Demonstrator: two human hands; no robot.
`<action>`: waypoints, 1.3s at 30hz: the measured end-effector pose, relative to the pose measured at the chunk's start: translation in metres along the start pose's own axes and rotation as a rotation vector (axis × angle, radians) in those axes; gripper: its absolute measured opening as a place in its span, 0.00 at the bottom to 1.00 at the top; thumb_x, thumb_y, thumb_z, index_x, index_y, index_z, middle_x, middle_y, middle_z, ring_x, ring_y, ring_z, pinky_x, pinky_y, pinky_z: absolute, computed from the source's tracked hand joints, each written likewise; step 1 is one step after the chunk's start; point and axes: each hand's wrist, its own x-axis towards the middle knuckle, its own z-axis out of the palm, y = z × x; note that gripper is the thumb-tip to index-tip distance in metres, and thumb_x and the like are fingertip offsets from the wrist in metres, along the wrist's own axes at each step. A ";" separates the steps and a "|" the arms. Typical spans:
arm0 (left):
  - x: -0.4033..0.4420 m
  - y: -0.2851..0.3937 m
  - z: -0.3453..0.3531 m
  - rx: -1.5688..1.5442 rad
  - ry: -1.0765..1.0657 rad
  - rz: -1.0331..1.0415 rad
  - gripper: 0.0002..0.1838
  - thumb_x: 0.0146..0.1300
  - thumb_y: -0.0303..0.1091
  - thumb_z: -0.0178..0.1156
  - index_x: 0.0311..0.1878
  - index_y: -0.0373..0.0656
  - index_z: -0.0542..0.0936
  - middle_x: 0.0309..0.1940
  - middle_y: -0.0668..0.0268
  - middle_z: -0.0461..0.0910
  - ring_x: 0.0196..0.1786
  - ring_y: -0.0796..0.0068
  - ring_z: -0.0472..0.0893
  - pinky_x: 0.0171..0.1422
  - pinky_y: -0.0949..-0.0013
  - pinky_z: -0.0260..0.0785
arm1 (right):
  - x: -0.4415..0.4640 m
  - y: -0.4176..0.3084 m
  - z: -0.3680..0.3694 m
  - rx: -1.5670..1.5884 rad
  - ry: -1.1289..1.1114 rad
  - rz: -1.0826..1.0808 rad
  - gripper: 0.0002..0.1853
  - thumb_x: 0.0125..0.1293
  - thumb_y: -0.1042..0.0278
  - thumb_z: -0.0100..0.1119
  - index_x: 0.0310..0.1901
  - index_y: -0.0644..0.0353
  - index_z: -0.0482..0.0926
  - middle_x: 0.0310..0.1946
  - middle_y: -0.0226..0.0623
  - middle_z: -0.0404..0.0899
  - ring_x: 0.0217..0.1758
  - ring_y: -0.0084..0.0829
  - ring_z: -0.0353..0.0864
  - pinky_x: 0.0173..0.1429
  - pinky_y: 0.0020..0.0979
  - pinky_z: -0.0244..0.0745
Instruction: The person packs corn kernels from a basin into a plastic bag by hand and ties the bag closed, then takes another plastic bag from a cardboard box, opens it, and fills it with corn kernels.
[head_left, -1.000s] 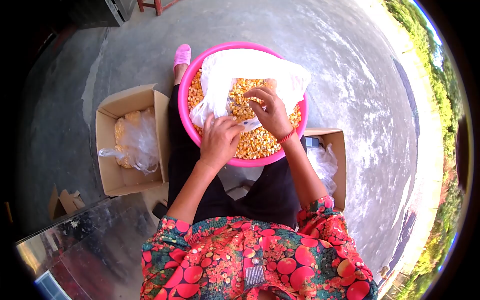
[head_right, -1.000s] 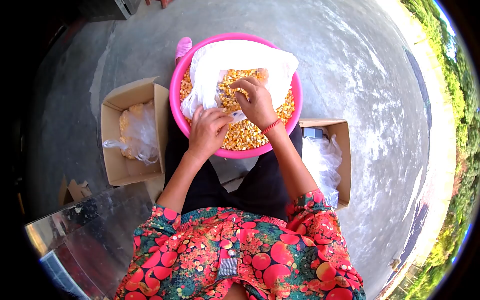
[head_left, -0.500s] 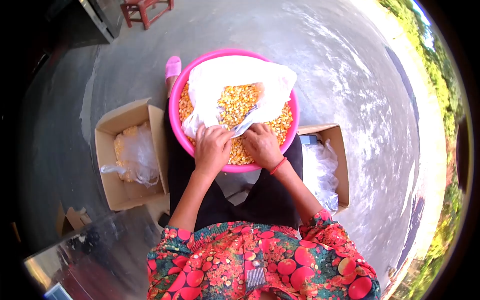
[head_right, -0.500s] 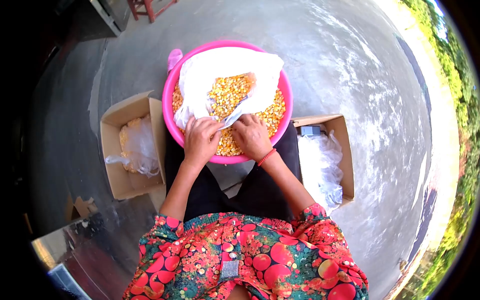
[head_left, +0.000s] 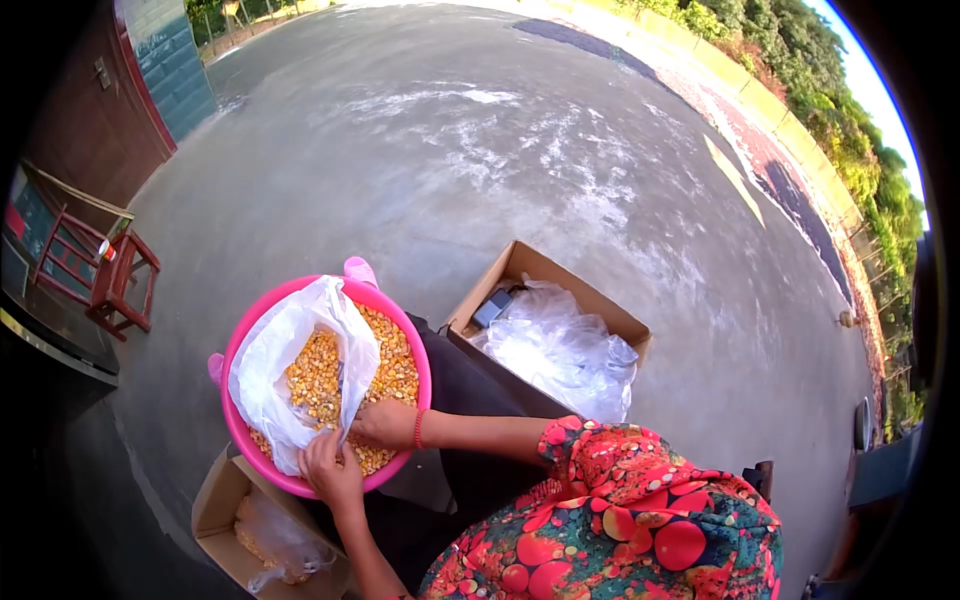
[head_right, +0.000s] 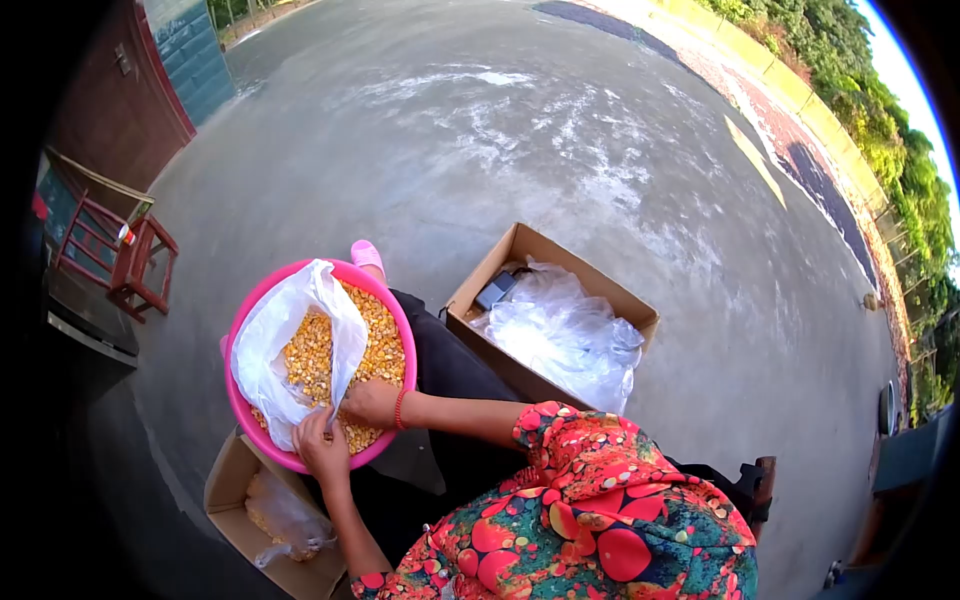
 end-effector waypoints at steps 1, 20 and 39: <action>-0.001 -0.001 0.000 0.002 0.000 0.011 0.11 0.52 0.29 0.62 0.41 0.45 0.83 0.41 0.65 0.81 0.51 0.65 0.77 0.68 0.51 0.55 | 0.001 0.001 0.001 -0.008 -0.035 0.019 0.12 0.61 0.59 0.55 0.34 0.61 0.77 0.31 0.42 0.79 0.35 0.43 0.80 0.38 0.41 0.77; -0.001 0.004 -0.003 -0.080 0.088 -0.026 0.10 0.52 0.29 0.63 0.40 0.46 0.83 0.38 0.66 0.81 0.49 0.65 0.77 0.65 0.54 0.58 | 0.061 -0.036 -0.090 0.991 0.056 0.338 0.14 0.72 0.57 0.49 0.37 0.59 0.77 0.20 0.17 0.63 0.21 0.10 0.60 0.25 0.17 0.57; 0.002 0.004 -0.003 -0.084 0.145 -0.010 0.08 0.54 0.29 0.61 0.37 0.45 0.84 0.32 0.66 0.80 0.43 0.67 0.78 0.64 0.55 0.59 | 0.007 0.005 -0.073 -0.057 -0.041 -0.010 0.07 0.54 0.71 0.60 0.36 0.58 0.80 0.34 0.41 0.78 0.38 0.43 0.78 0.43 0.41 0.74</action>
